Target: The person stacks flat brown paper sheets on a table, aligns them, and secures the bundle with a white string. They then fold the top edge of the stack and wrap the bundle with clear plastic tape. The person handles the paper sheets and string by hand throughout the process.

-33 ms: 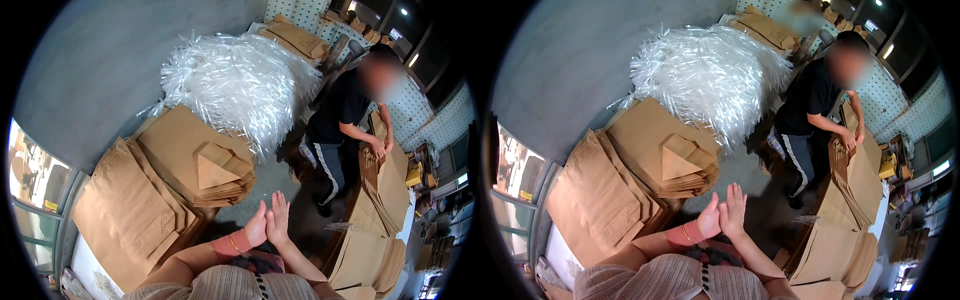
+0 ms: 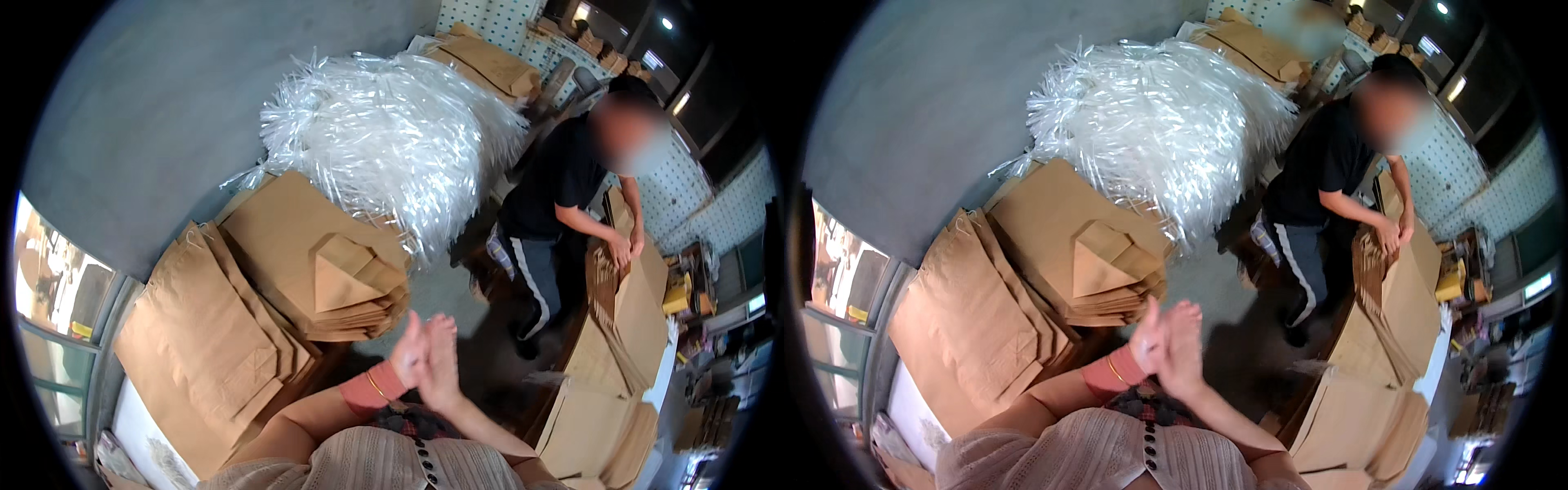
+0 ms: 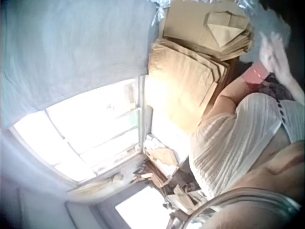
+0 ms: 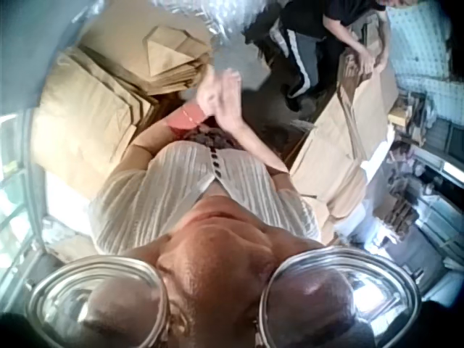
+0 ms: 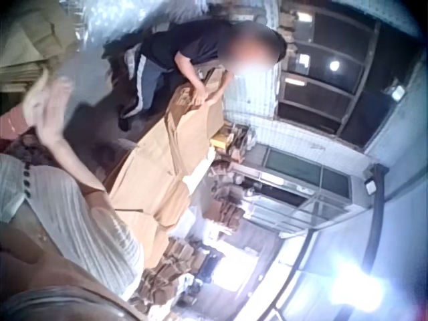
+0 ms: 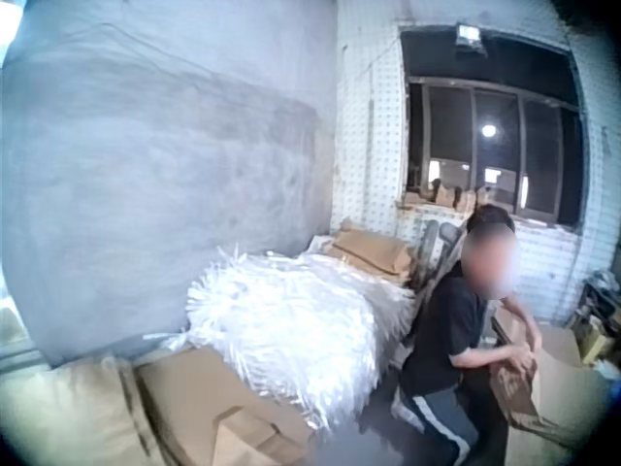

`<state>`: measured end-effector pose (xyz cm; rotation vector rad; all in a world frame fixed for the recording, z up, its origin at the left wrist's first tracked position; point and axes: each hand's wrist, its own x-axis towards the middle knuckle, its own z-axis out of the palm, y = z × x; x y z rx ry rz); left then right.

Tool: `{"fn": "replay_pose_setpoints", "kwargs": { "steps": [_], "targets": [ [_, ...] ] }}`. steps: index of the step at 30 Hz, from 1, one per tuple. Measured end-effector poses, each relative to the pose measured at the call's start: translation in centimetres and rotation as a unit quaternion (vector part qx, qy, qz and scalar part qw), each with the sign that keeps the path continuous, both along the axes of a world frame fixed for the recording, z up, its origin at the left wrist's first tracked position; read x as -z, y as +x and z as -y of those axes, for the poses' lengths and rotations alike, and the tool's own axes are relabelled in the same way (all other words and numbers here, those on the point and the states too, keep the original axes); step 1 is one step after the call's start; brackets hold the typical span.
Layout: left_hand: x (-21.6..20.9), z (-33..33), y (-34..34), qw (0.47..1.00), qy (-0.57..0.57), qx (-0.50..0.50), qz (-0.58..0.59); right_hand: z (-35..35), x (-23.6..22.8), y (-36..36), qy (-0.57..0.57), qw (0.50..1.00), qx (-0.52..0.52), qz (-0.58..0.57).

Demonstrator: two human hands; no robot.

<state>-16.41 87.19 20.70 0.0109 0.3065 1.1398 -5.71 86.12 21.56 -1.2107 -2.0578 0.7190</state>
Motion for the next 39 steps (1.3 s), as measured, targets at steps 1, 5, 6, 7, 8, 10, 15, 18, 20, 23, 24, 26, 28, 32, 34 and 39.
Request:
{"fn": "replay_pose_setpoints", "kwargs": {
  "steps": [1,5,6,7,8,10,15,18,20,23,24,26,28,32,34,39],
  "targets": [
    [1.5,-3.3,0.3,0.996,0.089,-0.029,-0.003,-0.5,0.5,-0.2,0.025,0.997,-0.05,-0.048],
    [0.3,-6.0,2.0,0.999,0.041,-0.001,-0.004,-7.8,-2.5,1.6,0.062,0.988,-0.14,0.017],
    [-2.6,-6.3,1.9,0.997,0.033,0.017,-0.064,-10.5,-2.6,2.5,0.086,0.982,-0.146,0.08],
    [-2.6,-7.1,1.4,0.996,0.022,0.038,-0.073,-13.1,-1.9,2.8,0.059,0.981,-0.149,0.111],
    [-2.7,-7.6,0.8,0.995,0.015,0.056,-0.083,-15.9,-0.6,3.0,0.036,0.977,-0.154,0.142],
    [-1.0,-8.1,-1.4,0.984,0.01,0.072,-0.162,-21.1,4.4,3.5,0.0,0.979,-0.138,0.154],
    [2.8,-8.5,-6.9,0.848,-0.068,0.001,-0.526,-32.4,4.7,1.7,-0.069,0.971,-0.141,0.178],
    [3.6,-11.1,-9.9,0.834,-0.076,-0.046,-0.545,-39.3,3.4,-1.2,-0.073,0.961,-0.138,0.226],
    [4.3,-13.7,-11.3,0.811,-0.085,-0.067,-0.575,-44.0,2.2,-3.5,-0.085,0.957,-0.123,0.25],
    [2.5,-18.8,-12.1,0.625,0.004,-0.041,-0.779,-54.0,4.5,-4.5,-0.022,0.983,-0.116,0.138],
    [2.8,-19.8,-12.5,0.585,0.039,-0.079,-0.807,-57.5,4.8,-5.5,-0.013,0.984,-0.105,0.147],
    [1.7,-21.5,-12.9,0.571,0.031,-0.093,-0.815,-64.6,5.2,-7.8,0.005,0.98,-0.081,0.182],
    [1.8,-22.6,-13.1,0.587,-0.012,-0.115,-0.801,-72.4,5.8,-11.1,0.041,0.977,-0.056,0.202],
    [5.1,-21.1,-12.3,0.609,-0.184,-0.143,-0.758,-85.7,7.4,-17.1,0.108,0.982,0.03,0.153],
    [5.3,-21.5,-10.9,0.621,-0.29,-0.146,-0.713,-90.2,9.2,-19.0,0.142,0.975,0.075,0.15],
    [3.7,-29.1,-7.1,0.603,-0.308,-0.15,-0.72,-93.8,10.0,-22.1,0.033,0.979,0.058,0.193]
  ]
}}
